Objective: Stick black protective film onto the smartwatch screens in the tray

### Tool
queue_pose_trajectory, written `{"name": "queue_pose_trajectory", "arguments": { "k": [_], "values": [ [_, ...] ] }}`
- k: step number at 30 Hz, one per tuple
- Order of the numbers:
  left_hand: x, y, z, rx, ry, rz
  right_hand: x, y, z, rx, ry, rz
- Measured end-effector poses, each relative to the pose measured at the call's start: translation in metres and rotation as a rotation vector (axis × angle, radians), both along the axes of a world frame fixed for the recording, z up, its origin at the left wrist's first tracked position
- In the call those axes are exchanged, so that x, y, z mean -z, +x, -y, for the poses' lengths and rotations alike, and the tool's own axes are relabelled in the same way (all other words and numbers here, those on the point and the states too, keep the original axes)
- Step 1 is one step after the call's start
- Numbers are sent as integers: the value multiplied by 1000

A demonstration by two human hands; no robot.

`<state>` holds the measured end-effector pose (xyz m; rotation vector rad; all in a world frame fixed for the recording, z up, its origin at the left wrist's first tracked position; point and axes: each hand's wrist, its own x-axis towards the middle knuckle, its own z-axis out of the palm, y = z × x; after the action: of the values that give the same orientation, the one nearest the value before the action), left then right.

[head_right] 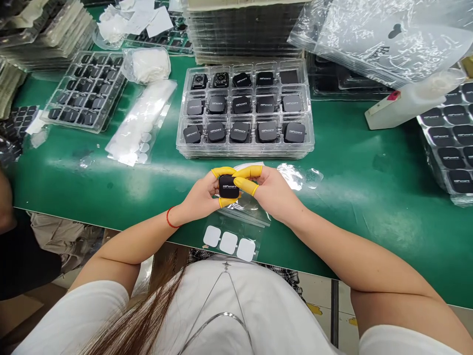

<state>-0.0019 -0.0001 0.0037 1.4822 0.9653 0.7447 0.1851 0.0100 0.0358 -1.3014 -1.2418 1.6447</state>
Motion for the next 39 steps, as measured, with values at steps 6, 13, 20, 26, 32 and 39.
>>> {"name": "queue_pose_trajectory", "arguments": {
  "k": [6, 13, 20, 26, 32, 39],
  "values": [
    [2, 0, 0, 0, -1, 0, 3, 0, -1, -13, 27, 8],
    [2, 2, 0, -28, -26, 6, 7, 3, 4, -23, 422, 361],
    [3, 0, 2, 80, -76, 27, 15, -3, 0, -245, 456, 444],
    [1, 5, 3, 27, -143, 66, 12, -6, -4, -221, 249, 244],
    [-4, 1, -1, -52, -233, 95, -30, 24, -79, 176, 556, 343],
    [-5, -3, 1, 5, -82, -5, -33, 72, -223, 277, 589, 1136]
  ]
}}
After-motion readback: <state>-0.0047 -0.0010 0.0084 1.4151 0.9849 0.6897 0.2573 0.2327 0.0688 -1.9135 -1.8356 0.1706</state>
